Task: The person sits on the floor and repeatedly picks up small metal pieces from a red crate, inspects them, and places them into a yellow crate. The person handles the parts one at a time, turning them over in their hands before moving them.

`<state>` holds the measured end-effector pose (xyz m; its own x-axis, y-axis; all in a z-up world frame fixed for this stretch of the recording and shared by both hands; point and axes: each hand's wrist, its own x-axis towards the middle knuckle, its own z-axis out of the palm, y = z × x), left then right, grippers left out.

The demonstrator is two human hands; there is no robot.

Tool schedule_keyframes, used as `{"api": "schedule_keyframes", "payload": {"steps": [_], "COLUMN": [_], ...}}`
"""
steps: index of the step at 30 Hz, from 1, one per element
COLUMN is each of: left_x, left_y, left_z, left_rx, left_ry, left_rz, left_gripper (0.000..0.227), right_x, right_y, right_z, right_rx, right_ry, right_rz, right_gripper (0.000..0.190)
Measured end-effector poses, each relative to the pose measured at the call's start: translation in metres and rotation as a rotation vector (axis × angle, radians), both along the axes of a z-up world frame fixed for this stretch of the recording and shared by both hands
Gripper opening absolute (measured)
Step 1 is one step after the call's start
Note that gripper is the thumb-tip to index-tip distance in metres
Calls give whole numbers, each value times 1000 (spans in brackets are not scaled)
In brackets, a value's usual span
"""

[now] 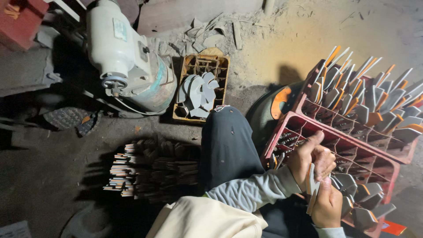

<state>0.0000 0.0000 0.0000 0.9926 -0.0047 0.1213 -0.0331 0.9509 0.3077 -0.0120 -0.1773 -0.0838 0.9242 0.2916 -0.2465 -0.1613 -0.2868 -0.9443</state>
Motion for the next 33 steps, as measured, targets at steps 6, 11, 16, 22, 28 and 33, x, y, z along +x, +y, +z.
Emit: {"api": "schedule_keyframes", "payload": {"steps": [6,11,16,22,28,33], "left_x": [10,15,-49,-132,-177,-163], "left_y": [-1,41,89,120,259,385], "left_z": [-9,11,31,43,-10,-123], "left_rx": [-121,692,1086,1296,1155,914], "left_ry": [-18,-25,-13,-59,401,920], "left_rz": [-108,-79,-402,12,589,808], "left_gripper": [79,60,55,35,16,27], "right_x": [1,29,48,40,46,40], "right_y": [13,4,2,28,7,-27], "right_z": [36,81,107,96,65,24], "right_rx": [-115,-77,-22,144,165,1], "right_ry": [-19,-177,-245,-180,4,78], "right_rz": [-5,37,17,146,154,175], "right_gripper": [54,40,35,27,22,24]}}
